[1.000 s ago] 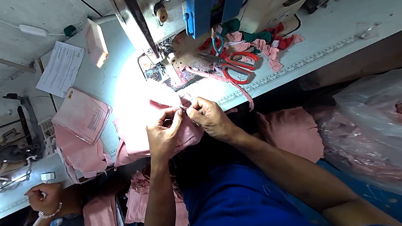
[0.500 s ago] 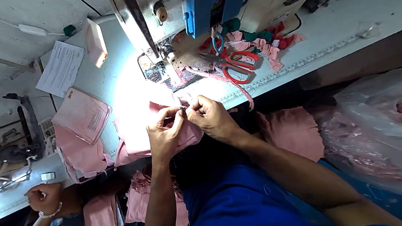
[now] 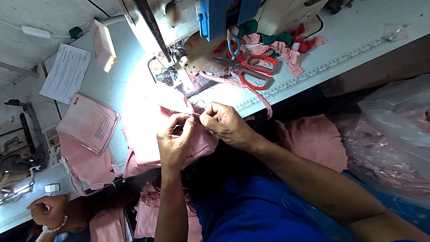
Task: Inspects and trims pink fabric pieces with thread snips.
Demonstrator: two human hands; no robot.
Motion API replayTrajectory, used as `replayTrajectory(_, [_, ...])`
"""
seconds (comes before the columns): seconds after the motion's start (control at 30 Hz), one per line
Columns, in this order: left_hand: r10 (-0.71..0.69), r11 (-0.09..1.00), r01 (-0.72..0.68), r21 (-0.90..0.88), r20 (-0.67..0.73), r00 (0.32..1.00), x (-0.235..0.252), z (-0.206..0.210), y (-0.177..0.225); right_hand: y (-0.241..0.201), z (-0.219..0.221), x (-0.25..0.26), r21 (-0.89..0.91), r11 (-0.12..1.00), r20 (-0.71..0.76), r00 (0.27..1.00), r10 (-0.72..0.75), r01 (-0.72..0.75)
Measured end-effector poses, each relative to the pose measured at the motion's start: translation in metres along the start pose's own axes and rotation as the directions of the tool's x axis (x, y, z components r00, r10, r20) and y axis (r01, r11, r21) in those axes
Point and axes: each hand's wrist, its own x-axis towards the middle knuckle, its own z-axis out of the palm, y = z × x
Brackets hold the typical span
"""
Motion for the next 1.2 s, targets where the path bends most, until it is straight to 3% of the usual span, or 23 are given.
replayTrajectory(0.07, [-0.013,1.0,0.013,0.005,0.005,1.0,0.0,-0.001,0.0,0.001,0.0,0.001,0.068,0.997,0.011,1.0,0.023,-0.023])
replayTrajectory(0.17, [-0.028,1.0,0.028,0.01,0.01,1.0,-0.001,-0.003,-0.001,-0.002,-0.005,0.003,0.454,0.86,0.142,0.972,0.189,-0.233])
replayTrajectory(0.23, [-0.036,0.999,0.036,0.007,0.011,0.999,-0.002,-0.003,-0.001,-0.004,-0.01,0.003,0.5,0.825,0.171,0.964,0.204,-0.263])
replayTrajectory(0.37, [-0.03,1.0,0.03,-0.004,0.011,0.999,-0.001,-0.001,-0.001,-0.005,-0.01,-0.003,0.205,0.974,0.1,0.992,0.072,-0.091])
replayTrajectory(0.47, [-0.022,0.999,0.022,0.023,-0.001,1.0,0.0,0.001,0.001,-0.01,-0.007,-0.007,-0.072,0.997,-0.001,1.0,-0.007,0.007])
replayTrajectory(0.63, [-0.018,0.996,0.019,0.087,-0.021,1.0,-0.004,0.001,0.0,-0.004,0.001,-0.004,-0.285,0.945,-0.117,0.973,-0.198,0.158])
replayTrajectory(0.83, [0.069,0.986,-0.072,0.151,0.022,0.997,-0.007,-0.008,-0.008,-0.005,0.009,0.01,-0.589,0.782,-0.02,0.964,-0.266,0.204])
replayTrajectory(1.1, [-0.076,0.995,0.076,0.068,-0.006,0.997,-0.005,-0.013,-0.007,-0.001,0.021,0.009,-0.502,0.846,-0.06,0.969,-0.241,0.179])
replayTrajectory(1.2, [-0.052,0.975,0.054,0.214,-0.015,0.999,-0.007,-0.013,-0.002,0.001,0.021,0.007,-0.513,0.834,-0.081,0.956,-0.282,0.203])
